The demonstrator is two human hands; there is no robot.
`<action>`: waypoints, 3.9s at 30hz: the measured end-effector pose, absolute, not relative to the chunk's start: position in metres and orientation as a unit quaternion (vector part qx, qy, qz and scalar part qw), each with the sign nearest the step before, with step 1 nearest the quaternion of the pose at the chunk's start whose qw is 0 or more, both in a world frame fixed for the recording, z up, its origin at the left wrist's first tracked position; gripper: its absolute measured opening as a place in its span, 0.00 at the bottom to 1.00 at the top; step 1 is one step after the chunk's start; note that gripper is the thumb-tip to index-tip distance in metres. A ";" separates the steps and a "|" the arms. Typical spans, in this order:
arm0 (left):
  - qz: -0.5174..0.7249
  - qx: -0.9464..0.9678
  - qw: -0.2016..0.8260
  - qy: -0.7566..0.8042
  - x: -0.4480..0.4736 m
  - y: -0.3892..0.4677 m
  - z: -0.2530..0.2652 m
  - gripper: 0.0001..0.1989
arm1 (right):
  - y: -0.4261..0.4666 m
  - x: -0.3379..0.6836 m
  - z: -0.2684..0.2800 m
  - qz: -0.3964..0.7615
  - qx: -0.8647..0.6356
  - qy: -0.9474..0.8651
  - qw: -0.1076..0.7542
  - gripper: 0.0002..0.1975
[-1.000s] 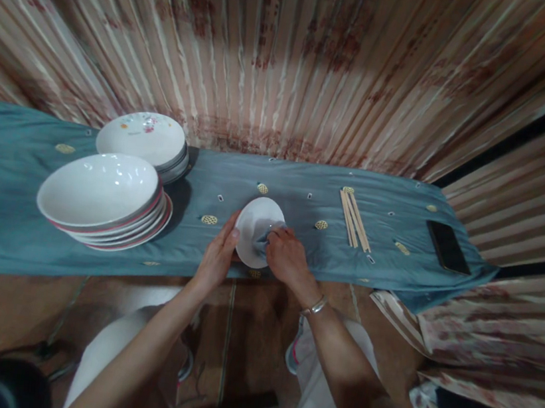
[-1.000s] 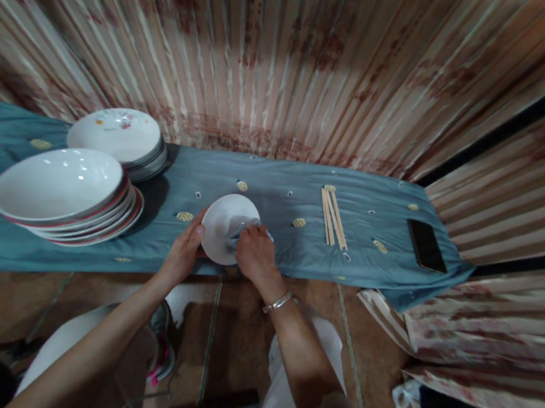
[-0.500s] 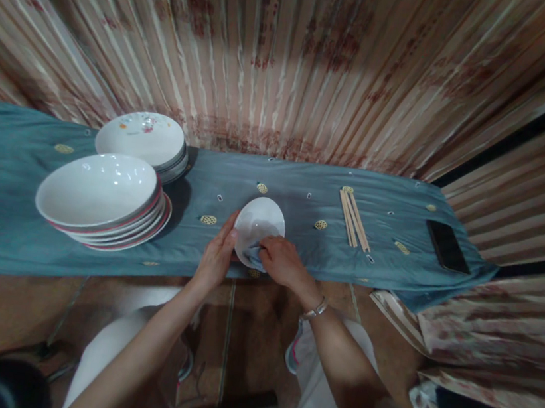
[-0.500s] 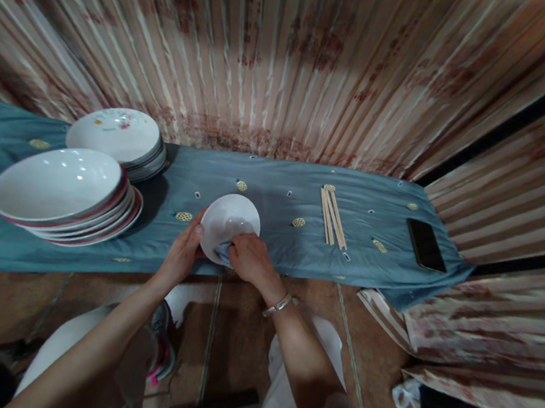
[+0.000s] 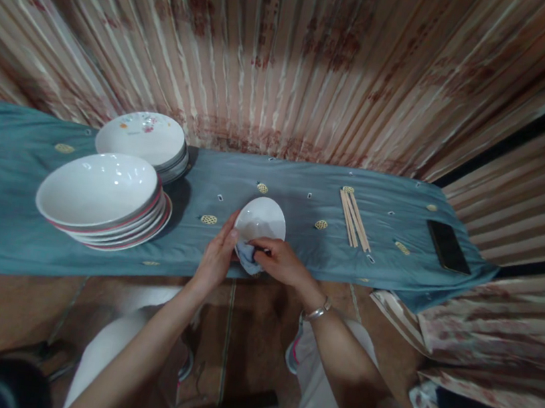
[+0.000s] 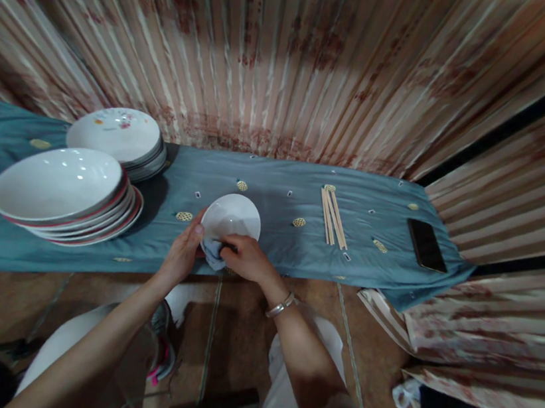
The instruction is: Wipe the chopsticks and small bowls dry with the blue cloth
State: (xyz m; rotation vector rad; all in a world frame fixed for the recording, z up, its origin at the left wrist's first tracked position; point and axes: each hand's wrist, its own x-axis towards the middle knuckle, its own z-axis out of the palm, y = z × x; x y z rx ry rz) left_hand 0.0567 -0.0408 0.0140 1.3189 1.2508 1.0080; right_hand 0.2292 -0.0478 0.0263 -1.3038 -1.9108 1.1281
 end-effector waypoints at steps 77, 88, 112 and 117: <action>0.430 0.562 0.501 0.498 0.059 -0.040 0.011 0.31 | -0.045 0.211 0.033 0.185 -0.546 -0.650 0.495 0.15; 0.429 0.556 0.514 0.492 0.061 -0.040 0.012 0.36 | -0.045 0.206 0.022 0.150 -0.494 -0.725 0.456 0.20; 0.426 0.533 0.543 0.489 0.061 -0.041 0.013 0.34 | -0.045 0.221 0.022 0.012 -0.614 -0.771 0.170 0.24; 0.428 0.526 0.539 0.500 0.061 -0.041 0.014 0.33 | -0.048 0.225 0.023 0.011 -0.621 -0.774 0.124 0.22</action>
